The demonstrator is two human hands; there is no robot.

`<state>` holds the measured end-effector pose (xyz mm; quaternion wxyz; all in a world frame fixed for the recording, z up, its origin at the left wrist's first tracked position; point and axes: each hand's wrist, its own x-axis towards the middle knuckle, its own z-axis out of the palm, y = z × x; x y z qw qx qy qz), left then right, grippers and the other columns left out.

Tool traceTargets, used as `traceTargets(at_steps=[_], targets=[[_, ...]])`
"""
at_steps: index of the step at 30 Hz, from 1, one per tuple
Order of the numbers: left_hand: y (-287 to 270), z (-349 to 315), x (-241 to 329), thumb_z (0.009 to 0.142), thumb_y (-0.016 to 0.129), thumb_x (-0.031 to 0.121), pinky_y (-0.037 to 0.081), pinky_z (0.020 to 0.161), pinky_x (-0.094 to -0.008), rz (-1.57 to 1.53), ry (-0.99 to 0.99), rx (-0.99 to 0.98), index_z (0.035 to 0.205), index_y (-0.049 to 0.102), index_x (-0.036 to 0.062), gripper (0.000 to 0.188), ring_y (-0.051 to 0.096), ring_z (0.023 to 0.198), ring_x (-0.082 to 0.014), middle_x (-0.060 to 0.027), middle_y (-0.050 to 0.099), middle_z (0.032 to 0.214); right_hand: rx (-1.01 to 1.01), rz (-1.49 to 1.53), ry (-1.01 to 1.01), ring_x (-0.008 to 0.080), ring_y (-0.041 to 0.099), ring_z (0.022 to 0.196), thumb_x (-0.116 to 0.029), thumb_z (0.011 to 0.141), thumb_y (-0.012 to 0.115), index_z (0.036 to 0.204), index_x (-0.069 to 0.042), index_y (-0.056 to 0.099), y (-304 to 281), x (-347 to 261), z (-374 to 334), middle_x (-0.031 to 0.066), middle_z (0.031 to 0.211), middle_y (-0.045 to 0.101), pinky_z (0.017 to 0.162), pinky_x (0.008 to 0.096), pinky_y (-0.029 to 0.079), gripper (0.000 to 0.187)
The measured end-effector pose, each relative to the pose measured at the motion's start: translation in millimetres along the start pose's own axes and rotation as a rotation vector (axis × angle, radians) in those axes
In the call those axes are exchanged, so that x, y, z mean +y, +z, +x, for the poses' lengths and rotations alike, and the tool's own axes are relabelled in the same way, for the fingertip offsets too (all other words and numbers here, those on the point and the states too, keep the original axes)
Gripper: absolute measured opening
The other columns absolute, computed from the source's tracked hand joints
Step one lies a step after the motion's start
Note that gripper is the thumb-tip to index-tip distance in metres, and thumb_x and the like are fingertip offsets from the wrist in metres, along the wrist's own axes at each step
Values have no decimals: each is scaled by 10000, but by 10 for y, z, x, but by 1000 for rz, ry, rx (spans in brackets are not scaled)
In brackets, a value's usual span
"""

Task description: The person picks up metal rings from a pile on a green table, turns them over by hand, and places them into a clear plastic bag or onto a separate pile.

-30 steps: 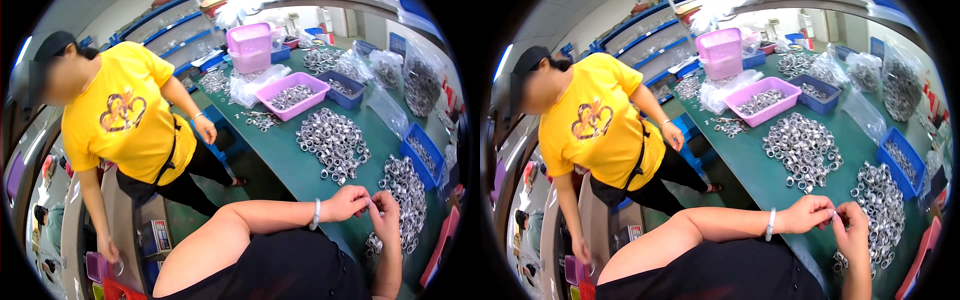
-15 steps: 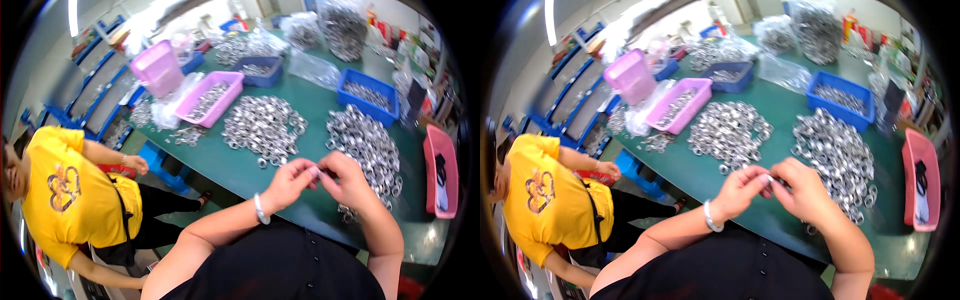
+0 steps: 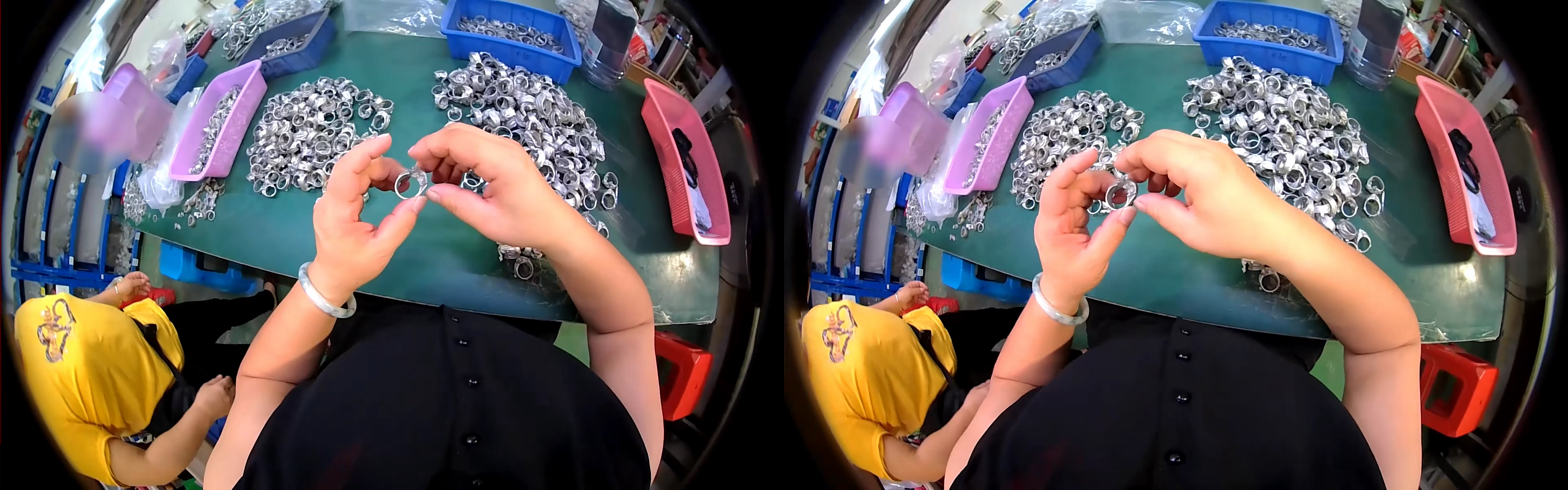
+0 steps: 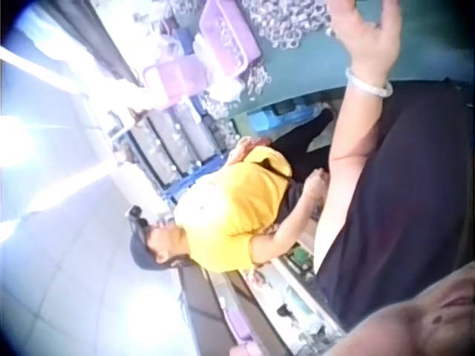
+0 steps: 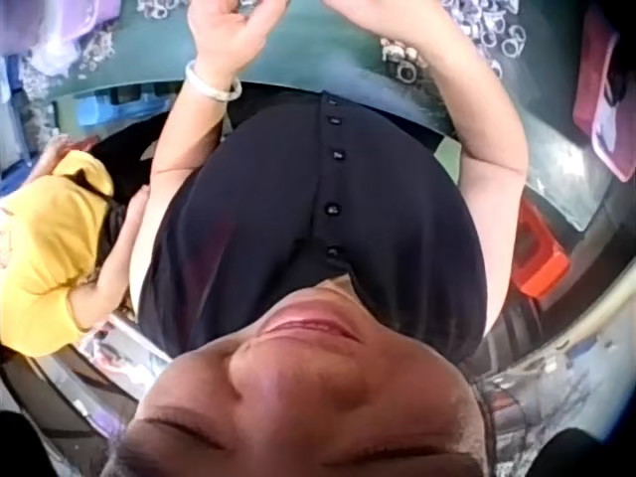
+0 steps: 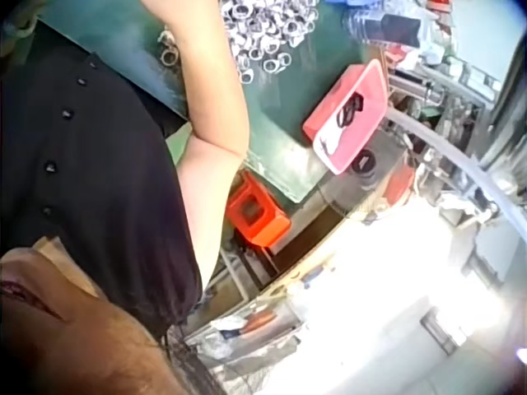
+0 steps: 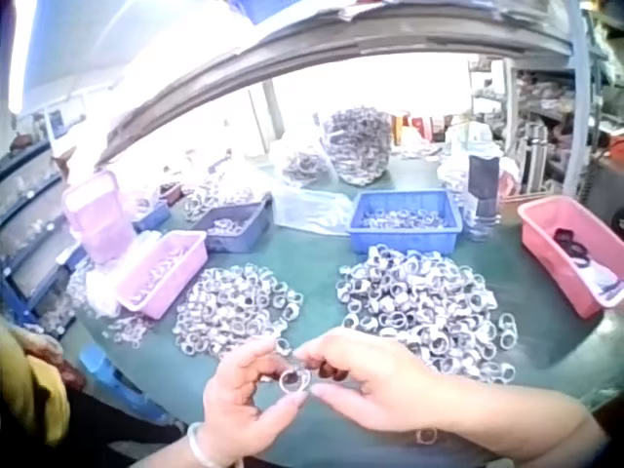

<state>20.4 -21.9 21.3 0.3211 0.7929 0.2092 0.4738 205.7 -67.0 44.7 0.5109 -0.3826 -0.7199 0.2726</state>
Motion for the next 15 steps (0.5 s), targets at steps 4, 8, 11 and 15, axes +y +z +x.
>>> traceTargets(at_steps=[4, 8, 11, 15], targets=[[3, 12, -34, 693, 693, -26, 487, 701, -265, -2, 12, -5, 1250, 412, 15, 626, 590, 750, -139, -76, 614, 822, -47, -41, 23, 174, 600, 727, -3, 751, 625, 984, -3, 577, -9, 24, 28, 85, 843, 596, 646, 283, 495, 238], [15, 4, -48, 699, 691, -29, 491, 711, -263, -46, -10, -4, 1254, 408, 13, 625, 594, 754, -137, -82, 618, 833, -86, 79, 139, 112, 555, 743, 12, 781, 601, 1002, 7, 580, 6, 73, 10, 49, 838, 579, 679, 252, 468, 223], [16, -10, -76, 704, 690, -32, 494, 718, -263, -30, -23, -20, 1260, 402, 11, 628, 598, 759, -137, -84, 622, 841, -89, 159, 205, 100, 551, 766, 5, 793, 598, 1010, 11, 579, 18, 109, -2, 40, 839, 580, 696, 252, 470, 219], [13, -19, -84, 700, 697, -29, 495, 713, -264, -15, -20, -20, 1251, 417, 9, 620, 602, 763, -140, -86, 622, 849, -112, 145, 215, 100, 552, 775, 5, 791, 602, 1018, 14, 577, 8, 130, -5, 38, 848, 584, 708, 253, 474, 229]])
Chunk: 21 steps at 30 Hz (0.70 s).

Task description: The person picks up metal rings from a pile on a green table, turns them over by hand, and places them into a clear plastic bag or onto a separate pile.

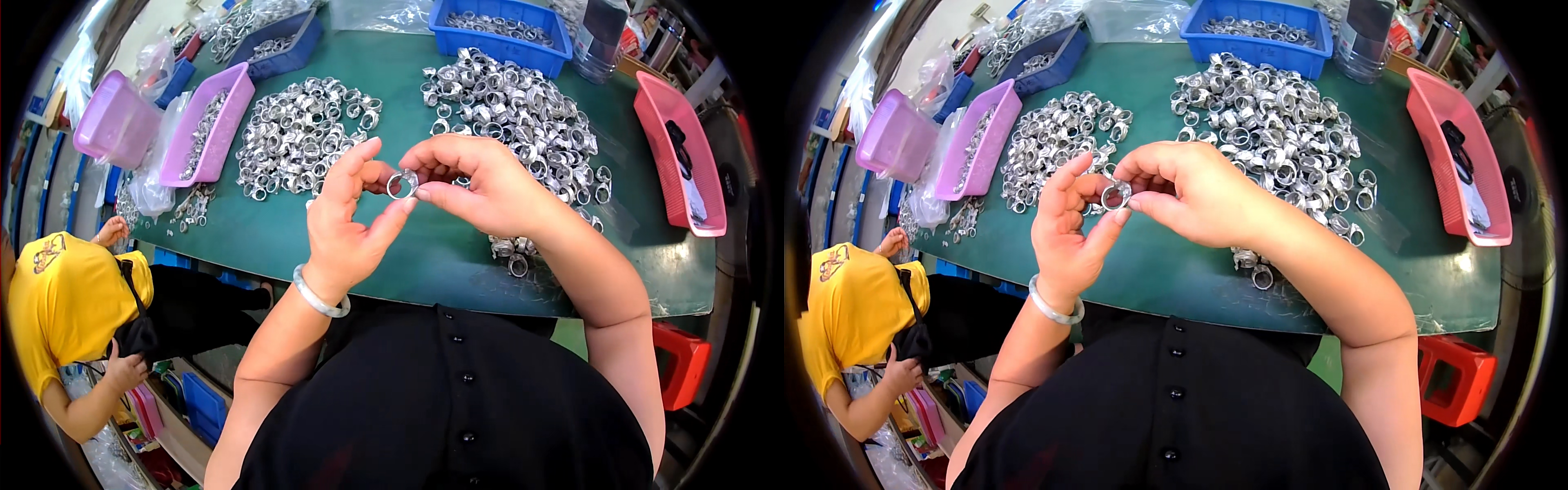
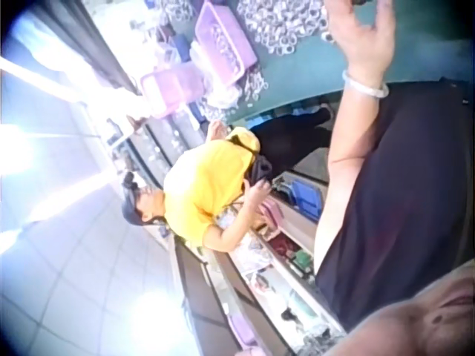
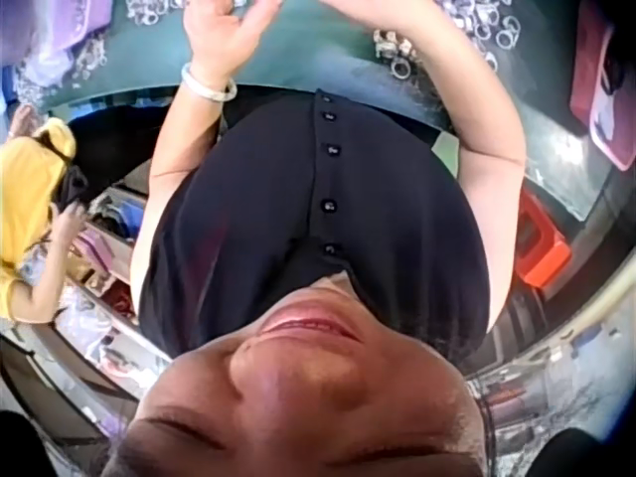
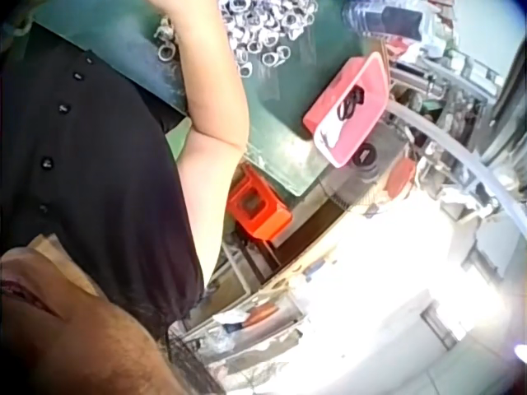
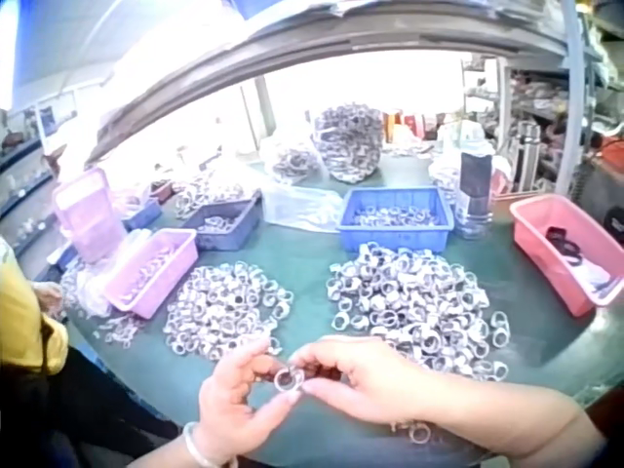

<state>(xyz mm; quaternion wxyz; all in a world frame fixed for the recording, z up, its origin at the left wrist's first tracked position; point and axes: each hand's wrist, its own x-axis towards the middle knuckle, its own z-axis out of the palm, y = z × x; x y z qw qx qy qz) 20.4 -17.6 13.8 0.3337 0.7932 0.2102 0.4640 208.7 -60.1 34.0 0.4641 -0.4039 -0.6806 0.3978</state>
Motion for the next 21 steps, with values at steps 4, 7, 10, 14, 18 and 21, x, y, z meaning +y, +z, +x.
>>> traceTargets(at_steps=[4, 7, 10, 14, 18, 21], targets=[[-4, -8, -15, 690, 700, -37, 505, 708, -274, 55, 50, 5, 1231, 444, 5, 601, 612, 766, -153, -92, 622, 854, -10, -19, 21, 106, 559, 783, 10, 786, 606, 1028, 15, 574, 4, -3, -1, 46, 863, 592, 717, 256, 479, 244], [-1, 1, -1, 682, 700, -47, 511, 708, -280, 71, 84, 10, 1227, 449, 3, 602, 619, 767, -161, -93, 622, 853, -10, -24, 33, 109, 564, 787, 9, 784, 610, 1030, 16, 575, 11, 15, -4, 50, 870, 597, 719, 257, 482, 249], [-7, -2, 21, 680, 700, -53, 514, 710, -282, 103, 93, 6, 1228, 444, 3, 607, 620, 764, -160, -93, 622, 852, -6, -34, 37, 109, 569, 777, 4, 786, 611, 1020, 17, 581, 24, 29, -7, 50, 861, 601, 710, 255, 484, 237], [8, -16, 18, 678, 709, -41, 513, 697, -276, 95, 96, 28, 1196, 474, 2, 570, 621, 753, -160, -95, 620, 863, -17, -84, 103, 101, 572, 742, -14, 797, 607, 985, 18, 596, 24, 33, 0, 45, 820, 609, 684, 248, 486, 191], [20, -111, -47, 669, 729, -18, 508, 669, -266, 159, 26, 79, 1086, 543, -4, 456, 617, 734, -159, -100, 615, 874, -39, -113, 124, 189, 622, 691, -94, 774, 627, 918, 18, 609, 19, 43, -15, 118, 733, 632, 637, 300, 488, 183], [21, -133, -96, 667, 737, -9, 504, 656, -261, 127, -17, 94, 1020, 566, -6, 392, 613, 722, -155, -97, 611, 867, -168, -264, 123, 241, 619, 681, -132, 777, 615, 884, 8, 614, -1, 18, -9, 139, 729, 627, 633, 330, 482, 177]])
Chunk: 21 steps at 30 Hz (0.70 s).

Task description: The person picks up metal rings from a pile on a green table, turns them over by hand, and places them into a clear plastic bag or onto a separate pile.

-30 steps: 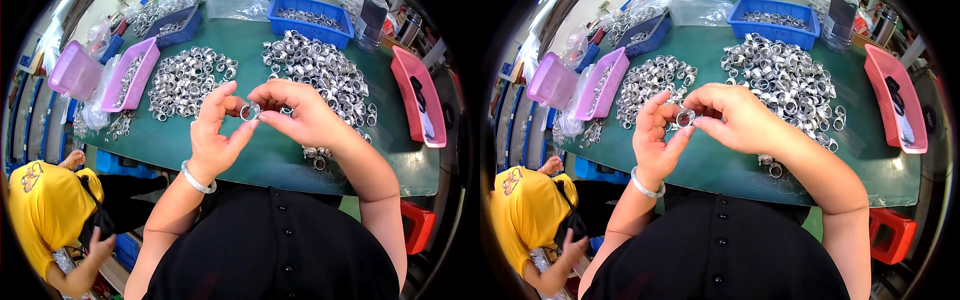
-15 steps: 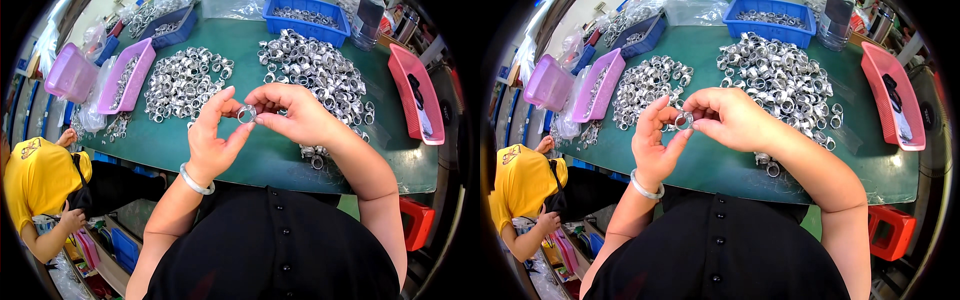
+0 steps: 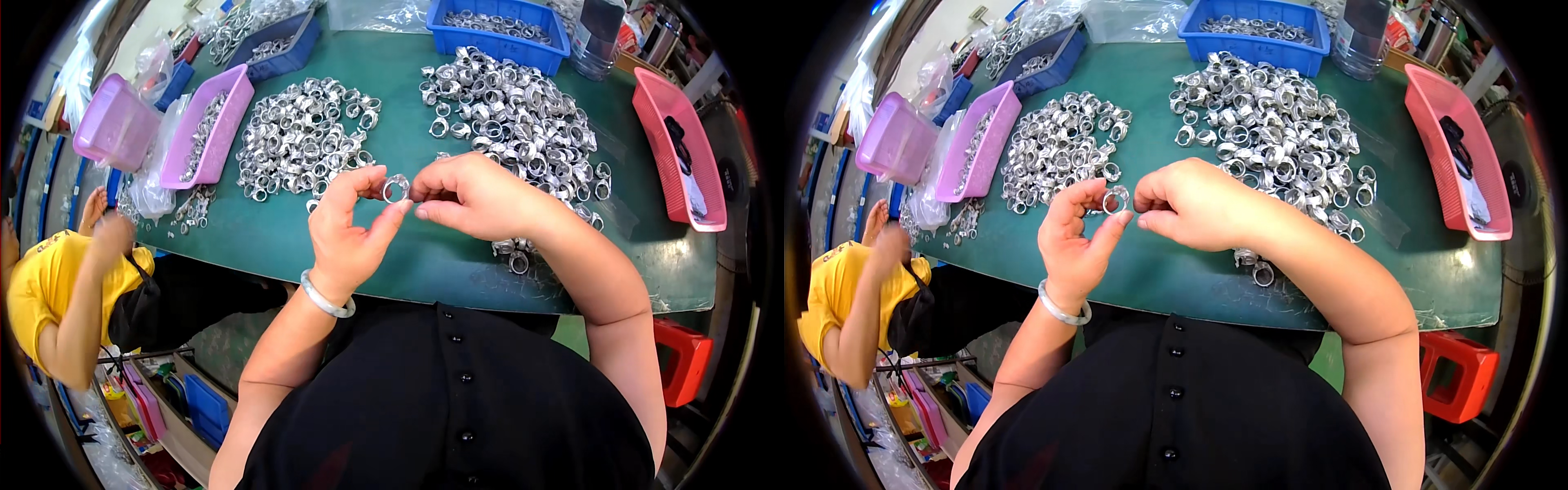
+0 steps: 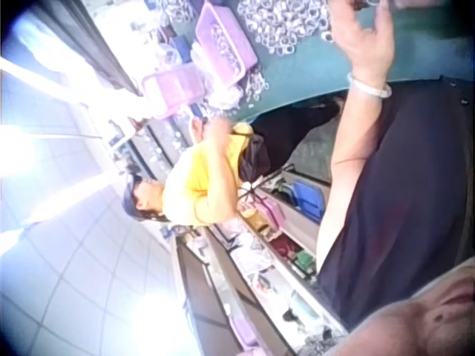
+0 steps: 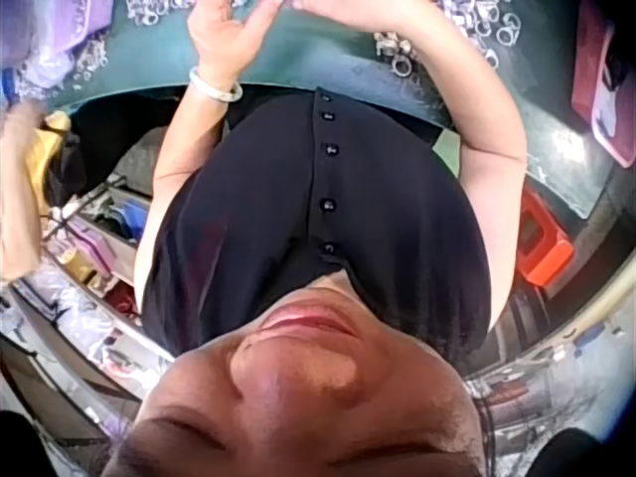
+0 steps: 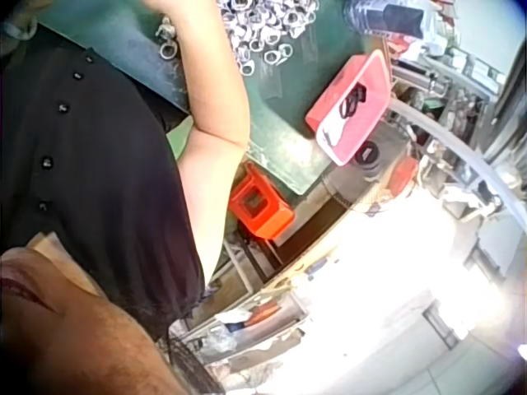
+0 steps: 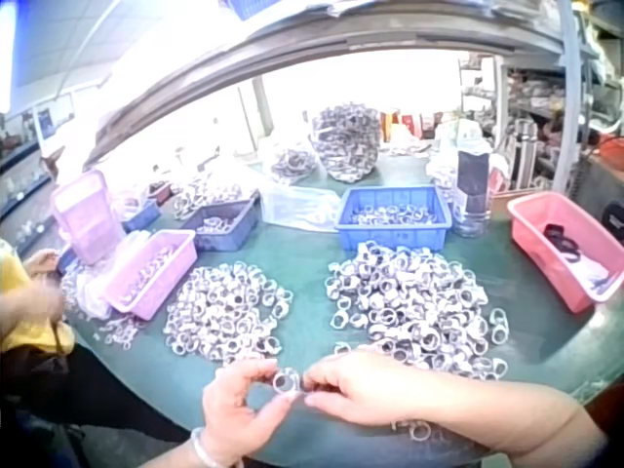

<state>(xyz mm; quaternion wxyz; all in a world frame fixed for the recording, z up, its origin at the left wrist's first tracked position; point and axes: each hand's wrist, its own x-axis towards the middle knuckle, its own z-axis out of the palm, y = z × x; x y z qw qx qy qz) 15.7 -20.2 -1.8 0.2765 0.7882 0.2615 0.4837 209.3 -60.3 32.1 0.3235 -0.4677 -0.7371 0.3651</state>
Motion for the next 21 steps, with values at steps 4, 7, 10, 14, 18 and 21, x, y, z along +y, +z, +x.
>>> traceTargets(at_steps=[4, 7, 10, 14, 18, 21], targets=[[3, -19, -10, 670, 737, -7, 495, 650, -254, -51, -39, 5, 980, 571, -7, 351, 607, 715, -150, -87, 607, 849, -86, -118, 4, 298, 612, 706, -148, 766, 605, 872, -7, 618, -36, 17, -3, 159, 754, 625, 647, 370, 476, 177], [-7, -14, -40, 678, 728, -11, 491, 651, -249, -38, -28, -3, 969, 578, -3, 328, 599, 714, -143, -77, 606, 833, -41, -336, 9, 316, 612, 767, -132, 764, 597, 872, -12, 616, -121, 106, -12, 162, 790, 625, 683, 392, 481, 163], [-56, 58, -140, 693, 717, 1, 486, 647, -257, 69, -16, 11, 944, 586, 5, 283, 590, 706, -150, -74, 604, 821, 116, -745, 87, 316, 582, 895, -64, 752, 575, 936, -38, 610, -259, 221, -6, 133, 926, 610, 765, 414, 482, 189], [-211, 130, -467, 694, 706, 53, 474, 650, -321, 407, -37, 8, 899, 608, 40, 228, 593, 736, -224, -89, 601, 825, 36, -785, 97, 292, 544, 961, -44, 722, 605, 1015, -57, 617, -288, 340, -7, 125, 980, 596, 825, 387, 465, 293], [-341, 109, -713, 692, 718, 146, 382, 830, -382, 635, -156, -117, 901, 626, 76, 238, 524, 913, -270, -72, 570, 944, -49, -940, 17, 265, 504, 934, -93, 658, 706, 1023, -71, 624, -161, 384, -19, 76, 893, 563, 816, 357, 433, 374], [-289, 114, -702, 699, 714, 150, 366, 849, -392, 672, -119, -134, 923, 627, 80, 251, 506, 937, -273, -73, 558, 963, -79, -875, 34, 266, 503, 938, -93, 652, 709, 999, -71, 627, -177, 435, -7, 75, 880, 559, 809, 352, 431, 357]])
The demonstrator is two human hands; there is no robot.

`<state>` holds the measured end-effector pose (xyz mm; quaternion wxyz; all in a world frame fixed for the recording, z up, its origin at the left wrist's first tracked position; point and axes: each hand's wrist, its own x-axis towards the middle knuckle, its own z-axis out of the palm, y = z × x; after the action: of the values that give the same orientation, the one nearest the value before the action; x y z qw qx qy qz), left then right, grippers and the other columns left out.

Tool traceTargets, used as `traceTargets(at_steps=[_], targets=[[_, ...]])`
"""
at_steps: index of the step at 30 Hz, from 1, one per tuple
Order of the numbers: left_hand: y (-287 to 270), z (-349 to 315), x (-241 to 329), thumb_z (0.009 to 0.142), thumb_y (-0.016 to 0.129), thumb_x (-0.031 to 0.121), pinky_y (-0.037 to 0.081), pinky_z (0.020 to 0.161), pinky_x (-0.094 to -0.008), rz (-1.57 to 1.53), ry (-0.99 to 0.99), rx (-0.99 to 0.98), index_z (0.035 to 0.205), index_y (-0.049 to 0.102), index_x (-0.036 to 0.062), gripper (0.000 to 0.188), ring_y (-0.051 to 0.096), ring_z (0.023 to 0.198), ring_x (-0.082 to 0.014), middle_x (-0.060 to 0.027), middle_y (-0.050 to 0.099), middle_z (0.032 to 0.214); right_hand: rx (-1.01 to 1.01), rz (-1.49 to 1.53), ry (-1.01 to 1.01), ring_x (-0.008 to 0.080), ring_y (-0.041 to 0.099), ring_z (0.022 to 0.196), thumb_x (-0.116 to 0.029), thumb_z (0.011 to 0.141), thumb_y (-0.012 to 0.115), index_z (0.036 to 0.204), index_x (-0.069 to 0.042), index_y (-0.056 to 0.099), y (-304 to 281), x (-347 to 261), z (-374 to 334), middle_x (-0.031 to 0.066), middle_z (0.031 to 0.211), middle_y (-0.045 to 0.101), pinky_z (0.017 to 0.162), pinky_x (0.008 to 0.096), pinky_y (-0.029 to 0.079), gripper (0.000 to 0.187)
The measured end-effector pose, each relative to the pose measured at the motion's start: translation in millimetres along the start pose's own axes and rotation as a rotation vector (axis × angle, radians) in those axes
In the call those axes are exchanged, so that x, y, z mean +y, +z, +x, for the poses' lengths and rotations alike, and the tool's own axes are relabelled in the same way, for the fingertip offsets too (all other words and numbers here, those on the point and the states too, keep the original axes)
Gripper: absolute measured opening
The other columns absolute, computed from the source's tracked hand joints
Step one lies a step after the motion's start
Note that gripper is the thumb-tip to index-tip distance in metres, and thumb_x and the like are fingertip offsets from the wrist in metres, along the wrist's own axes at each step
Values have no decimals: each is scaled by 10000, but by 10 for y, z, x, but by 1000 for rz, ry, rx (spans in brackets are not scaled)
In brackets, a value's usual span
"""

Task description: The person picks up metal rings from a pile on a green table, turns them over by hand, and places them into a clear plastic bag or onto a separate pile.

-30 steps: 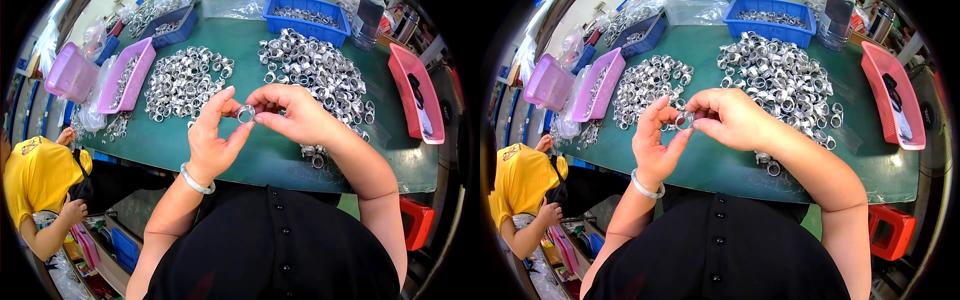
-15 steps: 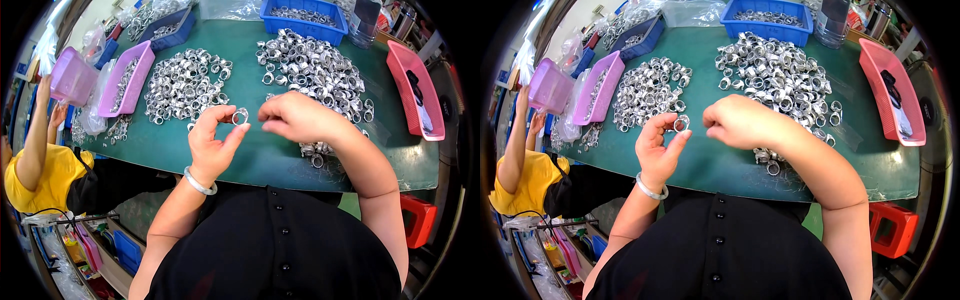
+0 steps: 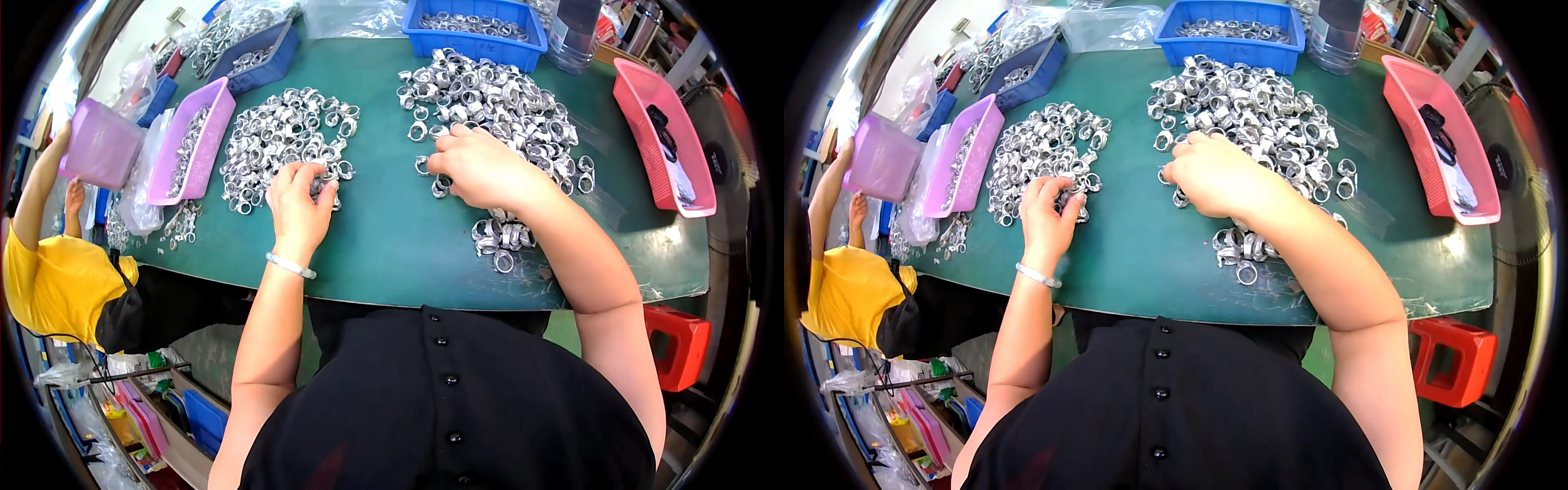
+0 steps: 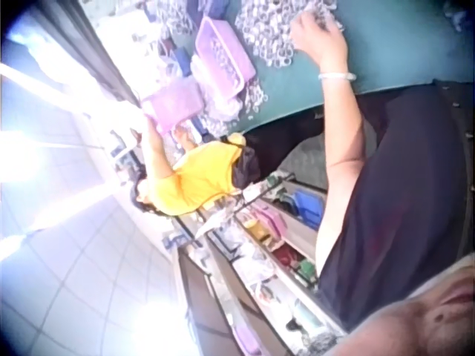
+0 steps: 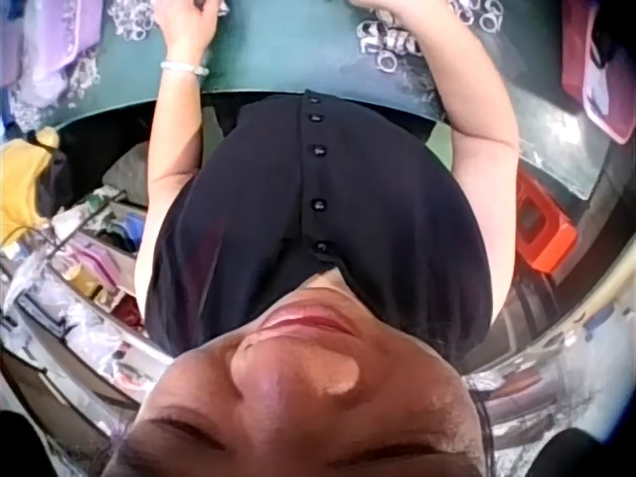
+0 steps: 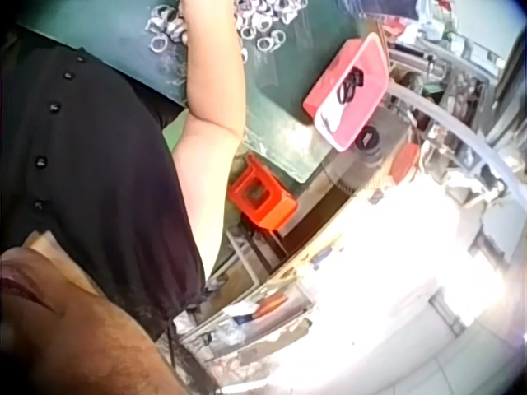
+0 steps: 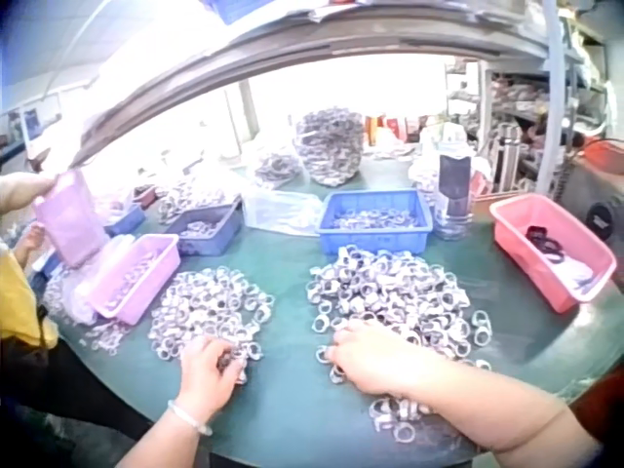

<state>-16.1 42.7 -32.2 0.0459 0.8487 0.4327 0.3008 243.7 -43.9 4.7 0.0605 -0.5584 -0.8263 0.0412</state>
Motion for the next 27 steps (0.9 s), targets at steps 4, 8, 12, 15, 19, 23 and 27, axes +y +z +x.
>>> traceTargets(at_steps=[4, 8, 12, 15, 19, 23, 27], targets=[[-6, -15, 146, 712, 702, 161, 362, 860, -392, 56, 43, 46, 961, 622, 74, 275, 503, 947, -278, -88, 555, 981, -12, 56, 19, 267, 498, 954, -100, 659, 707, 946, -57, 626, -3, 34, 5, 75, 897, 565, 825, 350, 423, 301], [-94, -26, 353, 720, 683, 125, 424, 794, -383, -200, 94, -3, 945, 613, 26, 256, 541, 886, -300, -122, 570, 950, 42, 261, 3, 286, 566, 829, -107, 690, 685, 937, -28, 588, -133, 0, 25, 119, 869, 600, 734, 373, 457, 277], [-155, -77, 727, 876, 580, 118, 452, 776, -248, -915, -280, -395, 1037, 587, -11, 206, 560, 840, -101, -39, 610, 941, 201, 494, -75, 297, 596, 701, -119, 719, 658, 953, -13, 556, -170, -76, 13, 143, 813, 609, 608, 371, 473, 276], [-178, -75, 848, 932, 492, 166, 471, 765, -261, -1239, -345, -453, 1052, 581, -5, 227, 582, 784, -126, -47, 619, 897, 251, 596, -164, 325, 599, 738, -177, 754, 617, 924, -15, 551, -303, -270, 20, 146, 834, 615, 654, 394, 477, 244], [-236, -51, 912, 935, 496, 190, 457, 713, -241, -1383, -383, -458, 1021, 598, 4, 230, 555, 766, -92, -35, 618, 854, 367, 617, -208, 309, 613, 753, -129, 756, 631, 983, -10, 564, -311, -288, -25, 144, 868, 621, 663, 375, 489, 265], [-291, -59, 879, 952, 448, 199, 464, 717, -260, -1453, -405, -452, 1000, 604, 2, 255, 560, 755, -116, -59, 619, 863, 361, 768, -211, 200, 618, 764, -23, 743, 669, 1066, -16, 575, -292, -259, -22, 91, 824, 616, 686, 306, 496, 337], [-316, -72, 904, 954, 442, 201, 467, 720, -262, -1431, -393, -420, 994, 604, 3, 259, 563, 761, -117, -58, 614, 855, 345, 841, -205, 187, 618, 774, -7, 755, 652, 1050, -12, 583, -290, -260, -29, 90, 840, 623, 687, 299, 493, 303]])
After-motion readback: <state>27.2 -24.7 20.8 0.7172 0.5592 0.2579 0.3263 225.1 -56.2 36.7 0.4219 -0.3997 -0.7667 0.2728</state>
